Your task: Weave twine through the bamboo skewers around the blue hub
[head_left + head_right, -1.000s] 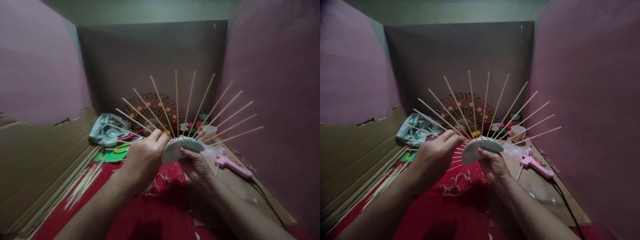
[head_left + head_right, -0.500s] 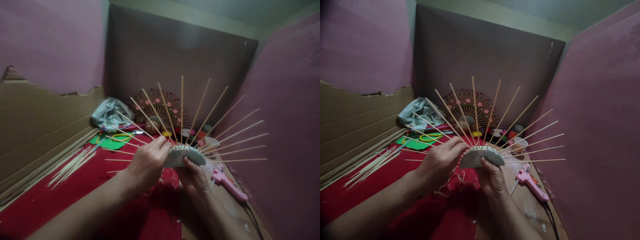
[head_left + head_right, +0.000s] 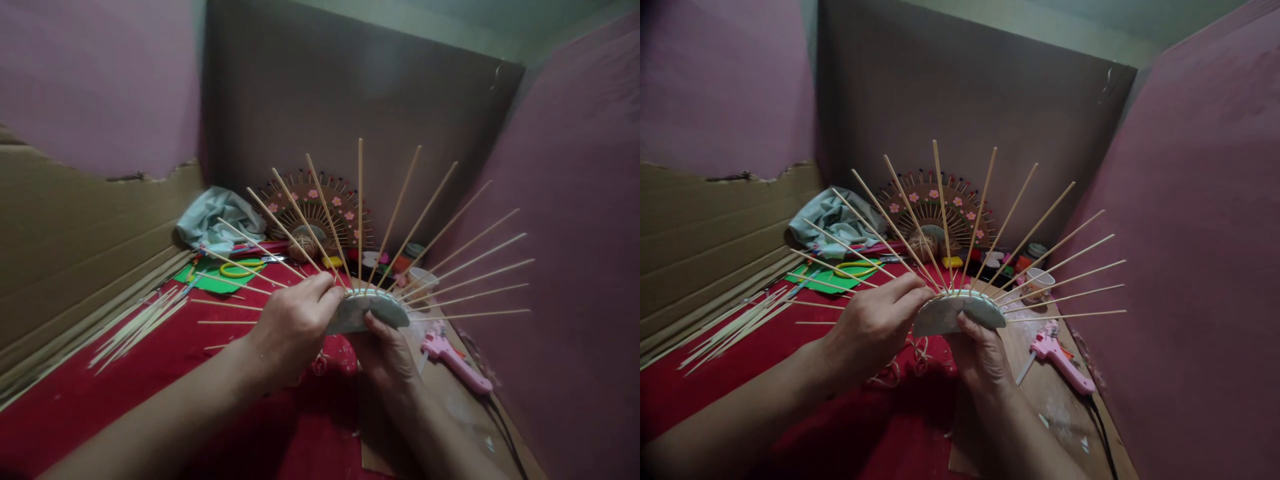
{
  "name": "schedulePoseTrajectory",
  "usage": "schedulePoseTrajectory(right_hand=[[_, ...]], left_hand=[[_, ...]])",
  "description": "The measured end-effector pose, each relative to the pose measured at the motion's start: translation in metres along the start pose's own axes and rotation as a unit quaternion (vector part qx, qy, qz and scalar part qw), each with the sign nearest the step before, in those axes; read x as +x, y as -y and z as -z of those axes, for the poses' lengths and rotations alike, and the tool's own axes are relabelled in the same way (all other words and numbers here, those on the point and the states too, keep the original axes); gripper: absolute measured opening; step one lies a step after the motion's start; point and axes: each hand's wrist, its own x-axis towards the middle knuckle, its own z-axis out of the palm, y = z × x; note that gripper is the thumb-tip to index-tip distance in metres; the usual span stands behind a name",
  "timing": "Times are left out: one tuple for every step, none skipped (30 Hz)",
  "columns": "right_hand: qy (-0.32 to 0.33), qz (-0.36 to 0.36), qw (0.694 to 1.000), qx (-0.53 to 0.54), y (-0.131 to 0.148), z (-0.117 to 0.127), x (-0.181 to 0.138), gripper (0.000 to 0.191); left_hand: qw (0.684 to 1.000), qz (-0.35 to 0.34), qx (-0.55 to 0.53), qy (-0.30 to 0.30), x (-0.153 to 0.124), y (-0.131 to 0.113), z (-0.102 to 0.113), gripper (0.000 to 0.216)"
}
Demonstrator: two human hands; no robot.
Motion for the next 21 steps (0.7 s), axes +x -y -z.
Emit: schedulePoseTrajectory(right_hand=[[-0.003,-0.001,1.0,0.0,-0.0003,0.0,-0.0002,0.02],[-0.009,0.0,1.0,-0.003,-0.0006,0.0001,-0.0005,0.02],[-0.017,0.0,1.0,-0.008,-0.0009,0.0001,-0.0008,0.02],[-0.026,0.0,1.0,-0.014,-0.0011,0.0,-0.0011,0.021],[-0.032,0.0,0.999,-0.019,-0.0013,-0.0002,-0.0014,0.022],[-0.037,-0.001,0.999,-0.022,-0.0013,-0.0005,-0.0017,0.023],[-0.04,-0.002,0.999,-0.023,-0.0013,-0.001,-0.0019,0.023],[-0.042,-0.003,0.999,-0.023,-0.0012,-0.0017,-0.0022,0.024],[-0.045,-0.004,0.999,-0.023,-0.0009,-0.0026,-0.0023,0.024],[-0.046,-0.006,0.999,-0.022,-0.0007,-0.0036,-0.0025,0.024],[-0.048,-0.008,0.999,-0.021,-0.0004,-0.0047,-0.0025,0.025],[-0.051,-0.01,0.998,-0.019,-0.0001,-0.0056,-0.0026,0.025],[-0.055,-0.011,0.998,-0.015,0.0,-0.0064,-0.0025,0.025],[-0.06,-0.011,0.998,-0.009,0.0001,-0.0068,-0.0025,0.025],[-0.064,-0.01,0.998,-0.002,0.0,-0.0068,-0.0024,0.025],[-0.067,-0.01,0.998,0.006,-0.0001,-0.0064,-0.0022,0.025],[-0.066,-0.011,0.998,0.014,-0.0002,-0.0057,-0.0019,0.025],[-0.063,-0.013,0.998,0.021,-0.0002,-0.0049,-0.0015,0.025],[-0.06,-0.013,0.998,0.027,0.0002,-0.0041,-0.001,0.025],[-0.06,-0.01,0.998,0.032,0.0008,-0.0034,-0.0004,0.025],[-0.063,-0.005,0.997,0.035,0.0018,-0.003,0.0002,0.026]], left_hand=[[1.0,-0.005,-0.002,-0.001,-0.0004,0.0001,-0.0002,0.021],[1.0,-0.01,-0.005,-0.005,-0.0008,0.0002,-0.0005,0.02],[1.0,-0.015,-0.007,-0.011,-0.001,0.0002,-0.0008,0.019],[1.0,-0.019,-0.009,-0.017,-0.0012,0.0002,-0.0012,0.018],[0.999,-0.023,-0.009,-0.023,-0.0014,0.0002,-0.0016,0.018],[0.999,-0.026,-0.008,-0.028,-0.0015,0.0002,-0.0021,0.017],[0.999,-0.03,-0.005,-0.031,-0.0015,0.0002,-0.0025,0.017],[0.999,-0.034,-0.003,-0.033,-0.0015,0.0001,-0.003,0.017],[0.999,-0.037,-0.001,-0.036,-0.0014,0.0001,-0.0035,0.017],[0.998,-0.04,0.001,-0.04,-0.0013,-0.0001,-0.0039,0.017],[0.998,-0.044,0.004,-0.046,-0.0011,-0.0002,-0.0044,0.017],[0.997,-0.047,0.008,-0.053,-0.001,-0.0004,-0.0049,0.018],[0.997,-0.051,0.014,-0.06,-0.001,-0.0006,-0.0053,0.019],[0.996,-0.055,0.021,-0.064,-0.001,-0.0006,-0.0057,0.02],[0.996,-0.057,0.026,-0.063,-0.0012,-0.0005,-0.0059,0.021],[0.996,-0.056,0.028,-0.058,-0.0015,-0.0003,-0.0058,0.021],[0.997,-0.053,0.028,-0.051,-0.0019,0.0001,-0.0055,0.021],[0.998,-0.049,0.027,-0.043,-0.0024,0.0007,-0.0049,0.021],[0.998,-0.043,0.026,-0.036,-0.0027,0.0015,-0.0039,0.021],[0.999,-0.035,0.026,-0.033,-0.003,0.0024,-0.0027,0.02],[0.999,-0.029,0.025,-0.034,-0.0032,0.0032,-0.0015,0.02]])
